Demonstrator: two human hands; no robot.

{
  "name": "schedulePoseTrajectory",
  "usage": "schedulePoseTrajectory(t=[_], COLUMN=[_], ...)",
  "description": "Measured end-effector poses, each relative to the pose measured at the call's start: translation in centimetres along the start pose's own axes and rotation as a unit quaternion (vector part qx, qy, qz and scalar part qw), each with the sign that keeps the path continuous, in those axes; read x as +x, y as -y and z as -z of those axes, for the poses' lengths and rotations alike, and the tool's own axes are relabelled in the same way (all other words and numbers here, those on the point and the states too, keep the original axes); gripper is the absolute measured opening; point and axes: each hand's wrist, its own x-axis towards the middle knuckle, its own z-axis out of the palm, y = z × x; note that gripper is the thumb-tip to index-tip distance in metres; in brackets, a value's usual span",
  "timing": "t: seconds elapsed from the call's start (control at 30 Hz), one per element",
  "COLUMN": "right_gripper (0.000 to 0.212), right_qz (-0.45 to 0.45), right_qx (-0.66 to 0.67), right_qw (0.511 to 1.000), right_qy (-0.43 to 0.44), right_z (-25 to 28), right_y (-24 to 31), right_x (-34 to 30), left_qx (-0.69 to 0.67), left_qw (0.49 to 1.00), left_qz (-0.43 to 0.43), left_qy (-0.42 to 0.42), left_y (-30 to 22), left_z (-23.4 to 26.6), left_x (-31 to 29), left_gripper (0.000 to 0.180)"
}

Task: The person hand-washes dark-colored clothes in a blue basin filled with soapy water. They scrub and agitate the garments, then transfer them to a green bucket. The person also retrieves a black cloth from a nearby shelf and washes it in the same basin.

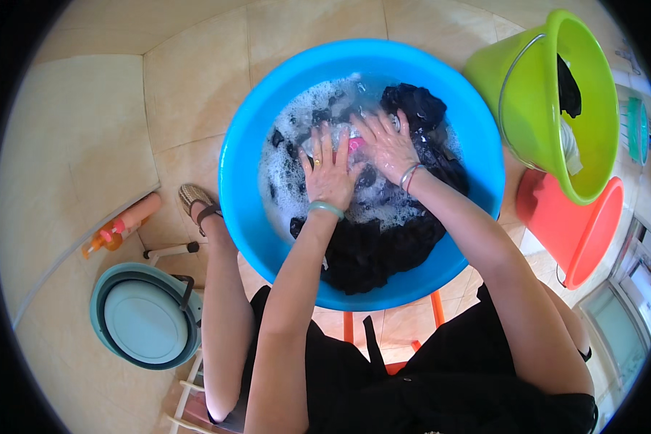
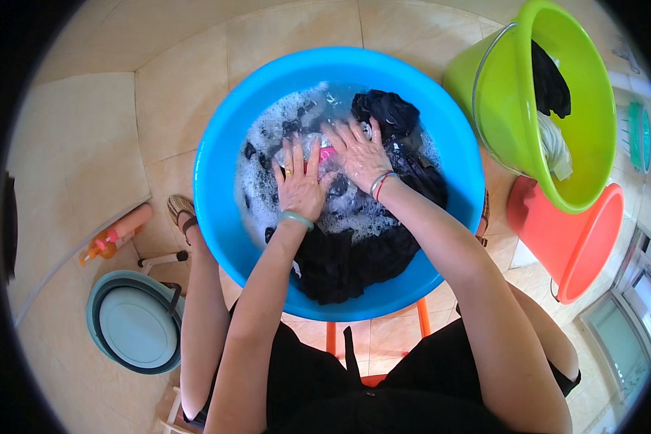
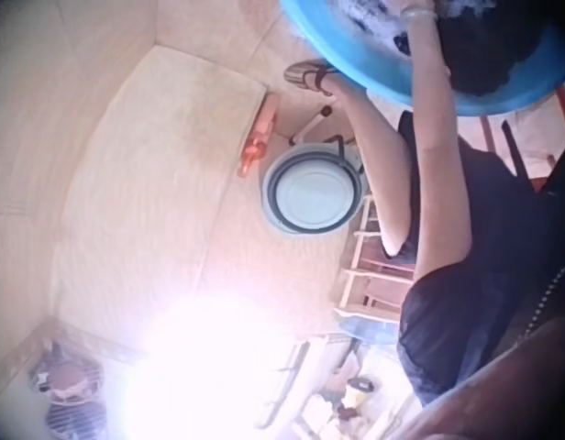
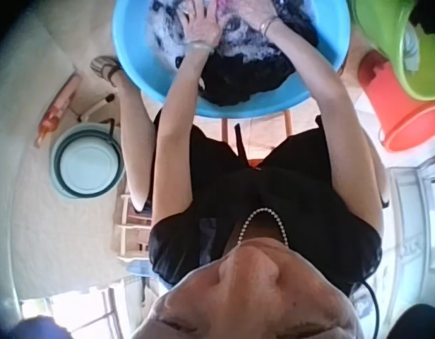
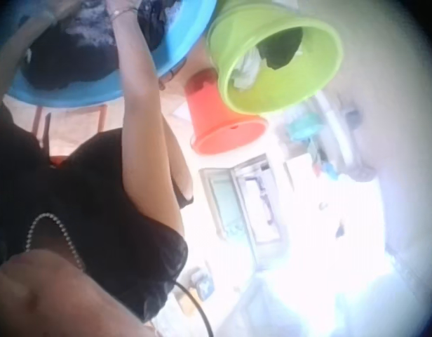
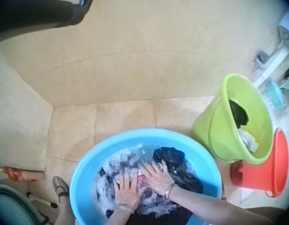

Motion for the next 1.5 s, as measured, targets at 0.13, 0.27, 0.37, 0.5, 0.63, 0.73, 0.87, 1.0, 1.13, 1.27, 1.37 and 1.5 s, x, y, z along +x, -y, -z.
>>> schedulePoseTrajectory(t=[0.13, 0.27, 0.37, 0.5, 0.63, 0.73, 0.87, 1.0, 1.13, 1.27, 1.37, 1.5], right_gripper=[0.060, 0.052, 0.048, 0.049, 0.044, 0.037, 0.031, 0.027, 0.042, 0.050, 0.055, 0.071], right_qz=[-0.048, -0.064, -0.056, -0.079, -0.046, 0.004, 0.075, 0.137, 0.004, -0.093, -0.162, -0.148], right_qx=[0.077, 0.128, 0.212, 0.191, 0.310, 0.384, 0.475, 0.541, 0.774, 0.786, 0.828, 0.931], right_qw=[0.994, 0.989, 0.975, 0.971, 0.931, 0.902, 0.863, 0.828, 0.632, 0.601, 0.535, 0.329], right_qy=[0.060, 0.025, -0.040, -0.121, -0.188, -0.197, -0.158, -0.048, -0.038, -0.106, -0.045, 0.060], right_z=[-1.4, -2.3, -0.5, 3.1, 9.6, 15.2, 20.9, 23.6, 23.3, 19.4, 14.9, 13.7], right_y=[-0.2, -1.0, 0.0, 1.7, 5.0, 5.9, 8.5, 8.9, 6.2, 3.1, 3.2, 4.9], right_x=[2.5, 3.4, 3.1, 2.0, -0.9, -3.9, -8.2, -11.4, -11.9, -10.3, -10.4, -11.7], left_qx=[-0.021, -0.163, -0.106, -0.281, -0.719, -0.884, -0.966, -0.950, -0.937, -0.918, -0.924, -0.934], left_qw=[0.999, 0.937, 0.984, 0.951, 0.619, 0.311, 0.212, 0.198, 0.264, 0.273, 0.275, 0.233], left_qz=[0.023, 0.037, 0.061, 0.092, 0.283, 0.349, 0.137, 0.204, 0.227, 0.282, 0.251, 0.228], left_qy=[0.041, 0.307, 0.128, -0.096, -0.143, 0.003, 0.061, 0.130, 0.042, 0.055, 0.087, 0.146], left_y=[1.0, 0.3, 0.6, -1.9, -3.8, -5.4, -5.4, -5.5, -5.6, -8.0, -9.1, -9.6], left_z=[-1.3, 1.1, 1.1, 1.4, 2.2, 7.1, 10.0, 10.9, 7.8, 12.0, 13.6, 15.0], left_x=[2.1, 7.6, 4.0, 0.2, -3.5, -5.2, -5.3, -6.7, -9.2, -11.0, -12.1, -13.1], left_gripper=[0.078, 0.069, 0.064, 0.062, 0.076, 0.085, 0.058, 0.033, 0.035, 0.041, 0.045, 0.051])
